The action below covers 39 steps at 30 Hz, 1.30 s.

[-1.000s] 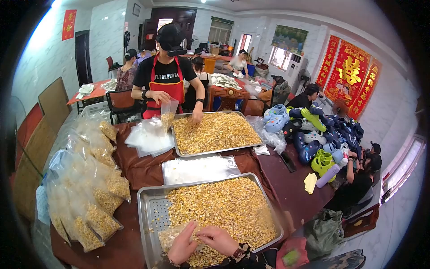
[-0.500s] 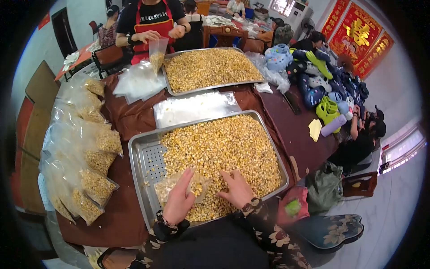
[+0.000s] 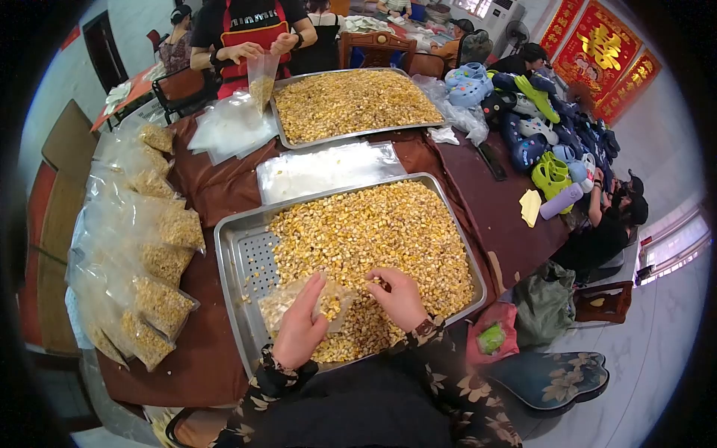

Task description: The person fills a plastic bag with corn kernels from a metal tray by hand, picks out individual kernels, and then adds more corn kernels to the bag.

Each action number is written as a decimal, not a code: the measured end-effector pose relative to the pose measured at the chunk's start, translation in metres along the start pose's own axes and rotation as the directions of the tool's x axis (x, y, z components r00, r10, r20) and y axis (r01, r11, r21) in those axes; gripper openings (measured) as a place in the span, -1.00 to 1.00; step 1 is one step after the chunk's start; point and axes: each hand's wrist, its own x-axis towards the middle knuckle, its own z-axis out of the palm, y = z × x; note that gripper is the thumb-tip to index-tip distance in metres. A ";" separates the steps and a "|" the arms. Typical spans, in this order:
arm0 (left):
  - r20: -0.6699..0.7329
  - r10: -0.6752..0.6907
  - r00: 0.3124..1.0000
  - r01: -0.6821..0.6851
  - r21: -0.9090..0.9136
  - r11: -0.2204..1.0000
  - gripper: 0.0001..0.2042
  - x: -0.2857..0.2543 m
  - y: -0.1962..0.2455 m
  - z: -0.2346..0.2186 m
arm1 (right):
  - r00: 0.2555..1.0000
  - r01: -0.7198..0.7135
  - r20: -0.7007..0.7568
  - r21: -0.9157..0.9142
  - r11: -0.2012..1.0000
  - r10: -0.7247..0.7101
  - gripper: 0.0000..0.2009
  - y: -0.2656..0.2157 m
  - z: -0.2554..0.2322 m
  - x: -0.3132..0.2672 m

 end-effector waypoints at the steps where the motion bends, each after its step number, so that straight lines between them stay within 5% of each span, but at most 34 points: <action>1: 0.006 -0.007 1.000 0.007 -0.037 0.999 -0.39 0.000 0.000 0.000 | 1.000 -0.002 0.026 0.033 0.999 0.002 -0.81 -0.013 -0.003 -0.001; 3: -0.024 0.033 0.999 -0.033 0.006 0.999 -0.38 0.000 -0.006 0.003 | 0.996 -0.026 0.090 0.052 0.998 0.021 -0.76 -0.037 -0.004 -0.006; 6: -0.053 0.070 0.996 -0.068 0.041 0.997 -0.37 0.000 -0.009 0.005 | 0.970 0.141 0.178 0.132 0.981 -0.164 -0.67 -0.051 0.005 -0.009; 10: -0.013 0.053 0.998 -0.052 0.068 0.996 -0.37 0.000 -0.006 0.002 | 0.966 0.119 0.213 0.147 0.982 -0.149 -0.71 -0.062 0.006 -0.008; 12: -0.045 0.082 0.996 -0.078 0.072 0.994 -0.37 0.000 -0.011 0.005 | 0.969 -0.083 0.245 0.161 0.983 0.042 -0.74 -0.057 -0.001 -0.004; 17: -0.076 0.138 0.988 -0.130 0.101 0.986 -0.38 0.001 -0.010 0.005 | 0.986 -0.124 0.132 0.212 0.969 0.097 -0.77 -0.003 -0.008 0.008; 19: -0.040 0.065 0.997 -0.062 0.071 0.996 -0.37 0.000 -0.009 0.003 | 0.994 0.106 0.032 -0.150 0.983 -0.102 -0.79 0.020 -0.011 0.006; 22: -0.019 0.043 0.999 -0.040 0.126 0.991 -0.36 -0.002 -0.024 0.006 | 0.989 0.132 0.114 -0.428 0.894 -0.091 -0.58 0.056 -0.006 -0.002; 24: 0.015 -0.053 0.998 0.053 0.026 0.998 -0.35 0.000 -0.012 0.003 | 0.978 0.205 0.069 -0.456 0.866 -0.196 -0.49 0.074 0.009 -0.007; 26: -0.008 0.003 1.000 -0.004 -0.063 0.998 -0.34 0.000 -0.017 0.004 | 0.991 0.136 0.088 -0.496 0.857 -0.106 -0.55 0.051 0.012 -0.013; 27: 0.004 -0.024 1.000 0.024 -0.073 0.997 -0.34 0.000 -0.014 0.004 | 0.980 0.062 0.195 -0.509 0.859 0.045 -0.41 0.046 0.012 -0.010; 32: 0.005 0.015 1.000 -0.015 0.025 1.000 -0.33 0.005 -0.022 0.002 | 0.999 0.029 0.031 -0.289 0.957 -0.021 -0.67 0.068 0.031 0.002; 34: 0.005 0.301 0.954 -0.296 0.209 0.932 -0.42 0.008 -0.032 0.000 | 0.998 0.053 -0.031 -0.239 0.969 -0.062 -0.72 0.069 0.031 0.004; 37: 0.032 0.148 0.988 -0.151 0.188 0.970 -0.45 0.006 -0.040 -0.001 | 0.992 0.072 -0.091 -0.141 0.987 -0.085 -0.76 0.047 0.020 0.006; 39: 0.024 0.209 0.978 -0.209 0.234 0.950 -0.45 0.007 -0.037 0.000 | 0.999 -0.010 0.036 -0.059 0.998 0.012 -0.73 0.014 0.007 0.003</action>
